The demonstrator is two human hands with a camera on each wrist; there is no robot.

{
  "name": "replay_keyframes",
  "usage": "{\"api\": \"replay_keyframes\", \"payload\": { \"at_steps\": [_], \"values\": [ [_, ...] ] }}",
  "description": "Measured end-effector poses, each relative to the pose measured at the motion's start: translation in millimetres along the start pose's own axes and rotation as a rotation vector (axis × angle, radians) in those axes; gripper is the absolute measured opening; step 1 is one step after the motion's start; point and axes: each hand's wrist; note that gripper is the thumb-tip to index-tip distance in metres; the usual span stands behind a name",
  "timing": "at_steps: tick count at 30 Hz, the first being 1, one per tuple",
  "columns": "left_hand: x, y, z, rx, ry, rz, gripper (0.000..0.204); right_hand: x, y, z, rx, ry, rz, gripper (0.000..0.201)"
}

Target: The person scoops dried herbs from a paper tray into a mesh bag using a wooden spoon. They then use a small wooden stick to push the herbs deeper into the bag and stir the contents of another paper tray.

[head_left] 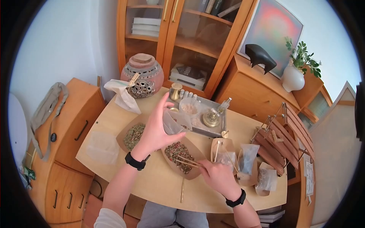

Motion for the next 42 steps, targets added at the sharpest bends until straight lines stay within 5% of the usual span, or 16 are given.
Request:
{"api": "replay_keyframes", "payload": {
  "at_steps": [17,25,28,32,37,42],
  "values": [
    [12,7,-19,-0.006,0.012,0.045,0.118,-6,-2,41,-0.001,0.233,-0.098,0.016],
    [-1,15,-21,0.163,-0.049,0.388,0.122,-26,46,45,0.019,0.144,0.054,0.016],
    [-6,16,-20,0.282,0.030,0.216,0.123,-33,65,47,-0.041,0.022,0.115,0.015],
    [-4,9,-22,0.382,0.051,0.164,0.125,-25,55,62,-0.165,0.164,0.113,0.015],
    [5,8,-24,0.270,0.214,-0.027,0.131,-31,61,63,-0.128,0.073,0.263,0.016],
    [15,10,-23,0.132,0.204,-0.042,0.132,-49,63,58,-0.107,0.003,0.282,0.017]
  ]
}}
Point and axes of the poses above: each hand's wrist, its own z-axis towards the middle knuckle, its own y-axis out of the back of the hand, x = y × z, and after that the axes turned 4 degrees about -z, right-handed
